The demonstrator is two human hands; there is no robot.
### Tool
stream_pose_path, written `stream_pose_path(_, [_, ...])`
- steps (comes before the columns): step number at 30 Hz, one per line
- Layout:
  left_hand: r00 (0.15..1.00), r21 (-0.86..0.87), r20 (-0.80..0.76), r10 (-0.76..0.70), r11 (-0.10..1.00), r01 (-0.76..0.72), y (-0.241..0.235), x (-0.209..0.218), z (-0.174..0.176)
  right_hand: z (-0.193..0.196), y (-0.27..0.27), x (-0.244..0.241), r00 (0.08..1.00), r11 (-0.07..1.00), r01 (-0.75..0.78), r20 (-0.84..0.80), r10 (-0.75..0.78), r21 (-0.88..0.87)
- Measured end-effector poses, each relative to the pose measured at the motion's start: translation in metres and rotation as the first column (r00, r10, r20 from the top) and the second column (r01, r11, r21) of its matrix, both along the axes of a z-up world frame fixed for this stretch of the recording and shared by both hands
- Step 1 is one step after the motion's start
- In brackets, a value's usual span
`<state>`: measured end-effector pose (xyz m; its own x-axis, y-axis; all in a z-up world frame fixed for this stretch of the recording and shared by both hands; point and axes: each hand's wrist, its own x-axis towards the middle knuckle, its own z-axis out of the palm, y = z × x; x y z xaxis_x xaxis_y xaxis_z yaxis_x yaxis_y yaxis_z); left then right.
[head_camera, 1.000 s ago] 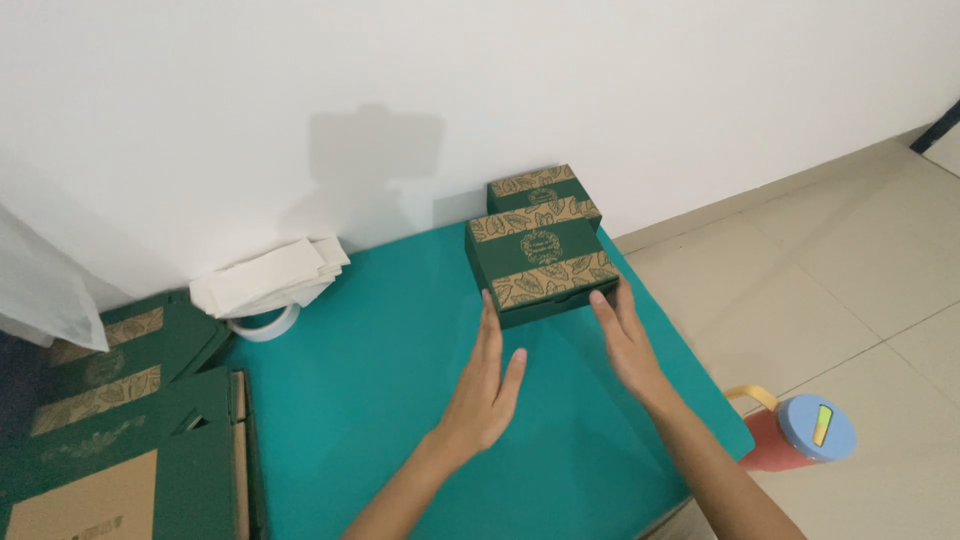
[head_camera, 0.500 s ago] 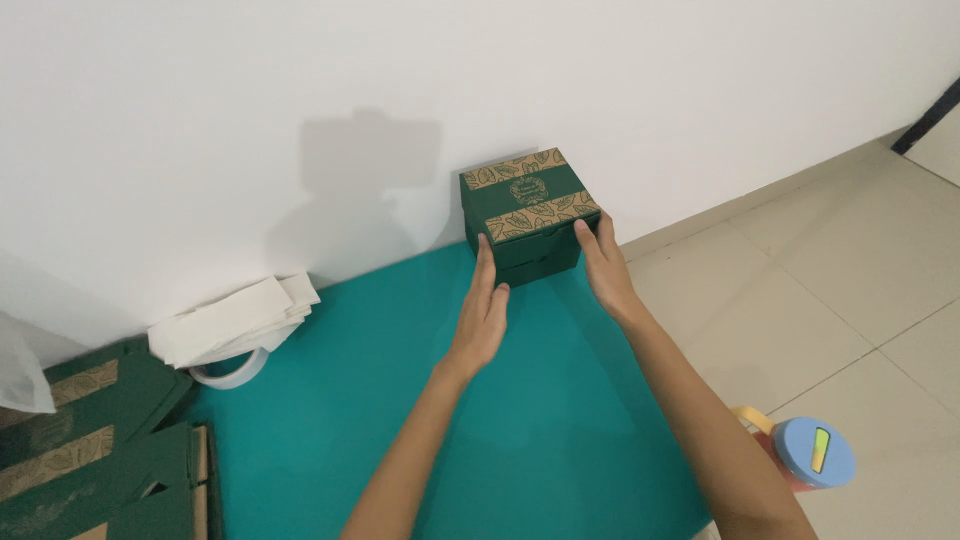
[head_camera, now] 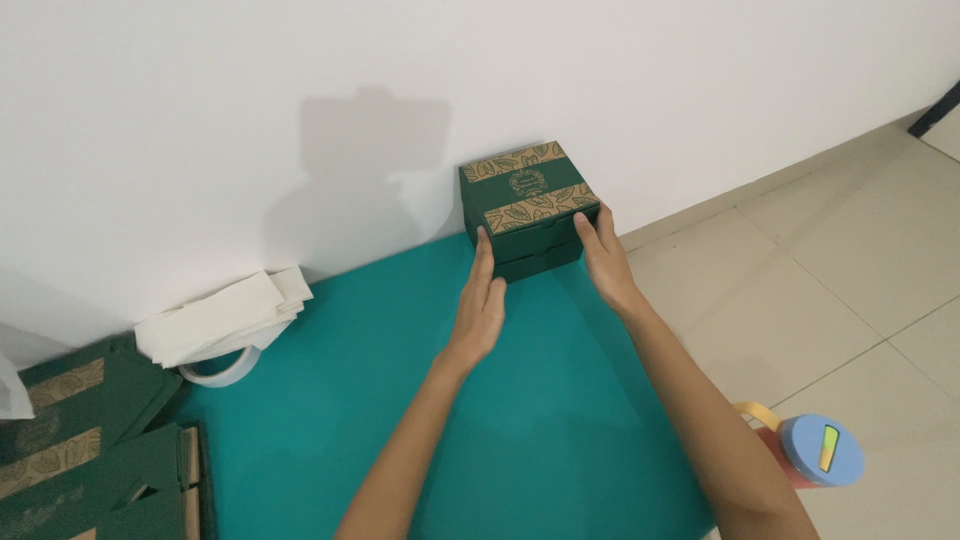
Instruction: The person assembles a green cardboard box from a flat pre-cut sheet. They fold the side flaps and tuck the tabs into slots to form the box, then close the lid. The finished box is placed on the table.
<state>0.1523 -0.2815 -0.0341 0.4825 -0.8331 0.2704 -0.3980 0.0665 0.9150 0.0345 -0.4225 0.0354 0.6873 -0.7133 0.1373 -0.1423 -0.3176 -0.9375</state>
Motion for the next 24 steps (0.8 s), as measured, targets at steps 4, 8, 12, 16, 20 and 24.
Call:
stream_pose_path(4, [1.0,0.008,-0.029,0.004,1.0,-0.004,0.001,-0.004,0.007,0.002,0.001,0.0,1.0,1.0,0.015,-0.017,-0.015,-0.003])
stream_pose_path(8, [0.999,0.029,-0.05,0.0,1.0,0.001,0.003,-0.007,0.013,-0.003,-0.001,0.001,1.0,1.0,0.005,0.019,-0.005,-0.003])
stream_pose_path(12, [0.999,0.034,-0.053,0.0,0.999,0.002,0.006,-0.008,0.016,-0.002,0.001,0.001,1.0,1.0,0.009,0.024,-0.009,-0.014])
stream_pose_path(16, [1.0,0.042,-0.029,0.005,0.999,-0.004,0.005,-0.008,0.013,-0.009,-0.002,0.001,1.0,1.0,0.017,0.005,-0.017,-0.024])
stream_pose_path(20, [0.999,-0.011,-0.039,0.011,1.0,-0.011,0.008,-0.004,0.007,-0.018,-0.004,0.002,0.999,0.999,0.038,0.035,-0.038,-0.014])
stream_pose_path(24, [0.998,0.01,0.034,0.049,0.999,-0.05,0.025,-0.002,0.01,-0.033,-0.01,-0.011,0.976,0.975,0.178,0.147,-0.158,-0.131])
